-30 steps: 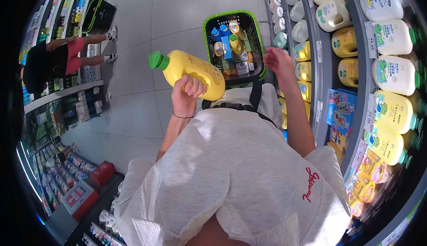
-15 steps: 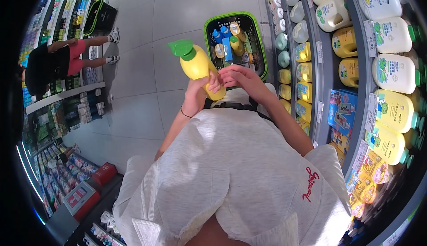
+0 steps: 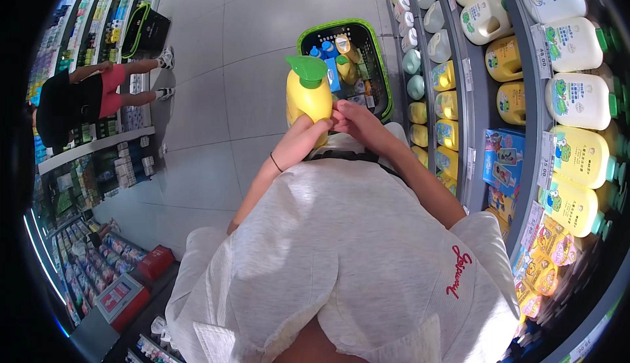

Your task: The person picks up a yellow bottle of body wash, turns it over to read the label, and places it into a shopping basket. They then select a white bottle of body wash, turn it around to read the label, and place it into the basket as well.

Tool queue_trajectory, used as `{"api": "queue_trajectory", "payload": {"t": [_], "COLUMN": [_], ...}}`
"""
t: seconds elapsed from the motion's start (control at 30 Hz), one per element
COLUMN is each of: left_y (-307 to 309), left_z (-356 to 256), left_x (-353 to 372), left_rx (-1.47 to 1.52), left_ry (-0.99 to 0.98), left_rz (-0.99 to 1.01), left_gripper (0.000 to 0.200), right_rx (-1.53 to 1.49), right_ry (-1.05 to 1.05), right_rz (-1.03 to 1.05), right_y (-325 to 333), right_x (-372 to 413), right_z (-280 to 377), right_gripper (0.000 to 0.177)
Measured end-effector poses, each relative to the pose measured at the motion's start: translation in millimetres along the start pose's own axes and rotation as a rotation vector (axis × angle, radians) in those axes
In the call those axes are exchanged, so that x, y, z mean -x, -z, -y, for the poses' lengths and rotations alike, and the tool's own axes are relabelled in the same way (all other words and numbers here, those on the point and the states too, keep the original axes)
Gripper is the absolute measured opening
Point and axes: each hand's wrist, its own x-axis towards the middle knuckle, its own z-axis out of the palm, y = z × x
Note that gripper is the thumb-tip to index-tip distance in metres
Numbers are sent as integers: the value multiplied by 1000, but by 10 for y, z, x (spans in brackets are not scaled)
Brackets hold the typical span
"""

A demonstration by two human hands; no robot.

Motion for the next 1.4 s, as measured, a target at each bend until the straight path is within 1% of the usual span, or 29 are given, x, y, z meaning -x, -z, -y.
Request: {"api": "queue_trajectory", "payload": {"t": [0.03, 0.1, 0.23, 0.3, 0.33, 0.4, 0.5, 0.63, 0.7, 0.83, 0.9, 0.97, 1.03, 1.07, 1.13, 1.2, 1.23, 1.27, 1.3, 1.33, 1.37, 1.4], "left_y": [3, 7, 7, -18, -17, -14, -11, -37, -52, -68, -50, -59, -77, -100, -139, -181, -207, -237, -263, -287, -310, -318], "left_z": [0, 3, 154, 193, 181, 125, 110, 97, 111, 66, 90, 69, -6, -68, -90, -87, -112, -159, -212, -262, -313, -341], "left_x": [6, 26, 39, 46, 51, 67, 79, 99, 94, 94, 83, 74, 76, 84, 86, 69, 72, 88, 107, 127, 143, 142], "left_rx": [0, -180, -247, -319, -317, -510, -581, -547, -677, -773, -988, -1038, -1087, -1112, -1135, -1247, -1248, -1273, -1298, -1302, -1272, -1241], "left_ry": [-1, -1, -34, -51, -51, -2, -9, -72, -29, -16, 66, 56, 47, 65, 88, 112, 112, 106, 99, 101, 115, 127], "left_rz": [0, -2, -39, -121, -123, -153, -167, -189, -210, -188, -154, -163, -175, -194, -214, -270, -271, -215, -159, -161, -102, -41], "left_gripper": [27, 28, 32, 33, 33, 34, 33, 33, 34, 36, 39, 36, 34, 36, 39, 39, 39, 40, 40, 40, 39, 39], "right_rx": [-4, -16, -38, -42, -46, -61, -82, -85, -72, -68, -42, -13, -125, -124, -162, -179, -195, -196, -234, -274, -275, -136], "right_ry": [4, 7, -28, -37, -42, -33, -20, -19, -28, -43, -74, -102, -48, -52, -42, -36, -27, -27, -44, -61, -59, -4], "right_rz": [20, 23, 14, -7, -31, 3, 48, 78, 69, 93, 114, 133, 135, 139, 98, 87, 77, 79, -11, -101, -98, -146], "right_y": [34, 65, 19, -17, -25, 43, 58, 86, 36, 72, 81, 62, -7, 12, 49, 18, -13, -26, -26, -15, 15, 64], "right_x": [-15, -9, 7, 19, 20, -4, 2, -5, 16, 0, 7, 18, 2, -9, -16, -24, -30, -27, -20, -12, -12, -10], "right_z": [-41, -73, -40, -24, -18, -78, -99, -129, -106, -173, -200, -196, -167, -185, -227, -203, -172, -139, -101, -78, -58, -28], "right_gripper": [33, 32, 29, 29, 30, 32, 37, 42, 42, 45, 46, 47, 48, 48, 49, 49, 49, 49, 42, 36, 36, 30]}}
